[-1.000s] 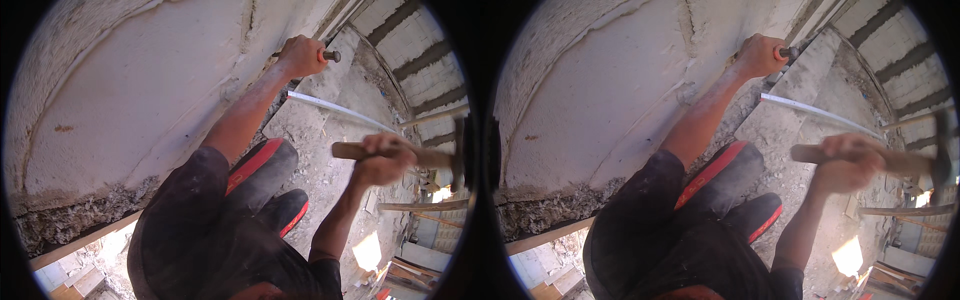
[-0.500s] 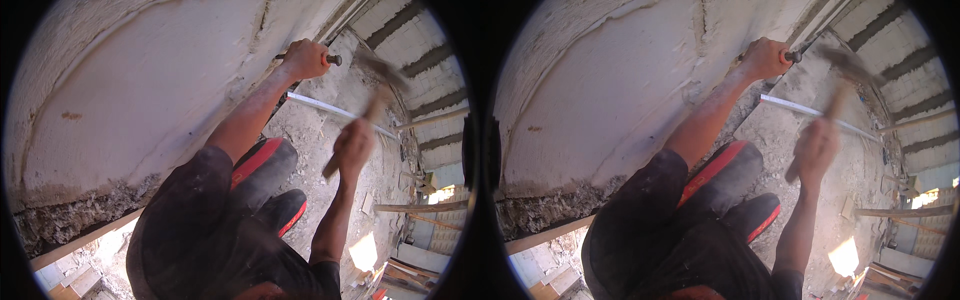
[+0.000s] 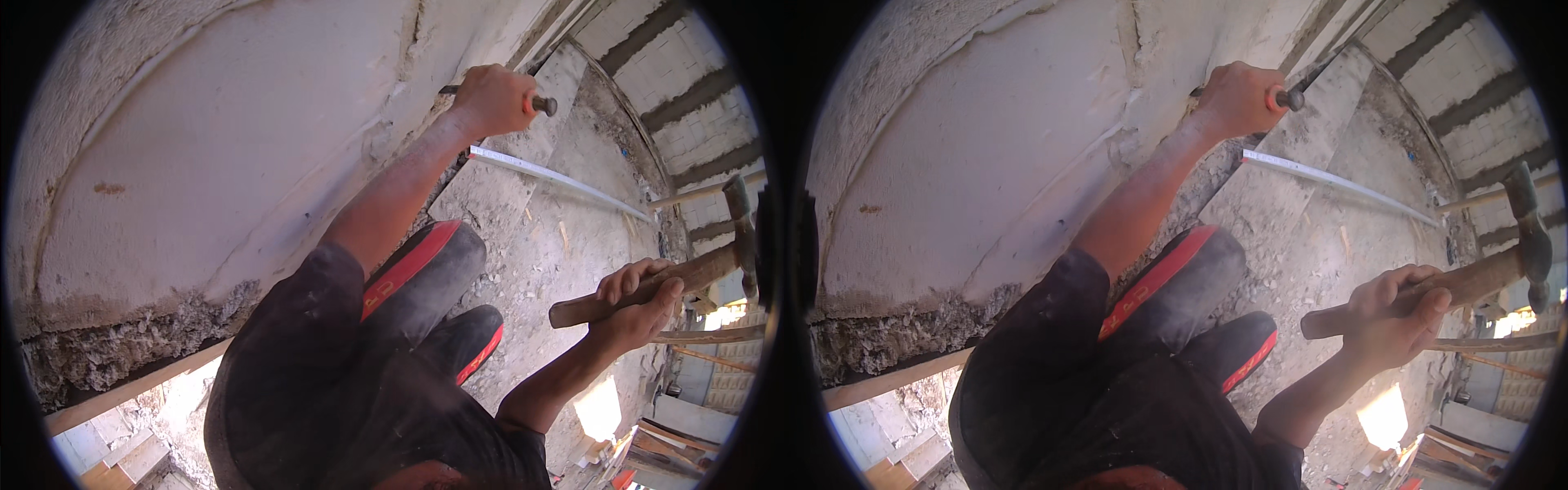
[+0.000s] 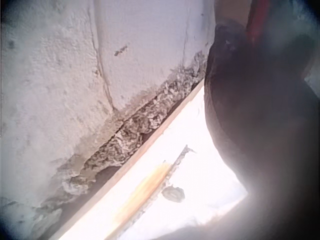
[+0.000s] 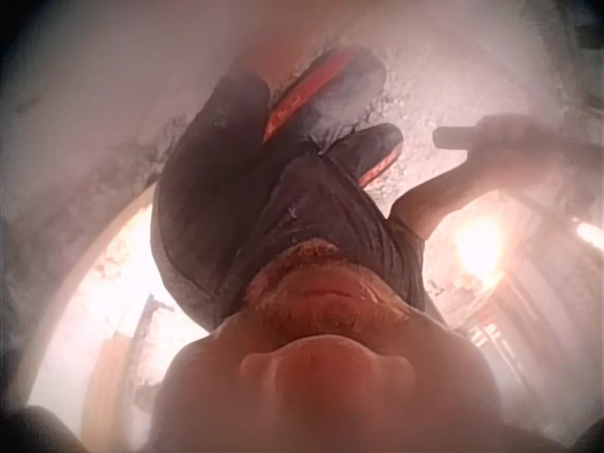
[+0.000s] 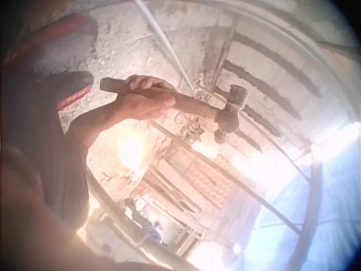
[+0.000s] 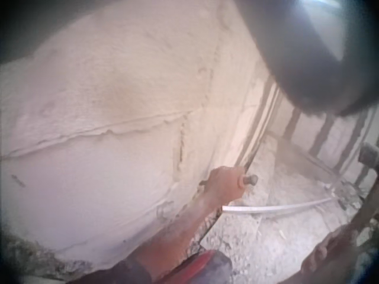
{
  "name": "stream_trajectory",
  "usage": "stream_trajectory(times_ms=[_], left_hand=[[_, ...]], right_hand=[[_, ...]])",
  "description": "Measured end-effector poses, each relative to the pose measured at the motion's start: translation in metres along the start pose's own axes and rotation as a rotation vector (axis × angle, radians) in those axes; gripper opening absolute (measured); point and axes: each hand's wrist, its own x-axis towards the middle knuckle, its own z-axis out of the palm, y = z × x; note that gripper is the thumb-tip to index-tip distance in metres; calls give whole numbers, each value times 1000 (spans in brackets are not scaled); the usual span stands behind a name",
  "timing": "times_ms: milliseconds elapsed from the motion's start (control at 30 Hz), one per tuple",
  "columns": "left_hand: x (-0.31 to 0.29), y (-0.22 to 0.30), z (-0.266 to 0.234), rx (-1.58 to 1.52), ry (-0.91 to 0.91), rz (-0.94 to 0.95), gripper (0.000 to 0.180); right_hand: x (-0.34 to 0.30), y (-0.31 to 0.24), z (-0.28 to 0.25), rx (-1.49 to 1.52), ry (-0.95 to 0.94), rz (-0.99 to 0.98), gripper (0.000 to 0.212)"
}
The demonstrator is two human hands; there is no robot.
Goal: The person chips away at a concrete wall using a hammer and a chisel held by hand.
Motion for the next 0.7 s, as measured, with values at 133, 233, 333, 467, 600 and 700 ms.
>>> stream_trajectory(times_ms=[133,233,333,467,600,700], left_hand=[[-9,-11,4,-47,38,17,12],[-11,-15,5,-30,44,49,12],[-10,-15,7,-68,61,79,12],[-9,-14,11,-55,91,70,10],[-18,-14,14,17,50,81,10],[-12,-12,7,-126,145,68,11]], right_hand=[[-3,3,-9,-4,67,74,53],[-7,-2,-11,218,-117,75,56],[-4,20,19,223,-123,-326,45],[-14,75,67,-743,-183,25,24],[-25,38,69,-500,-89,118,35],[-26,15,69,-337,66,-184,52]])
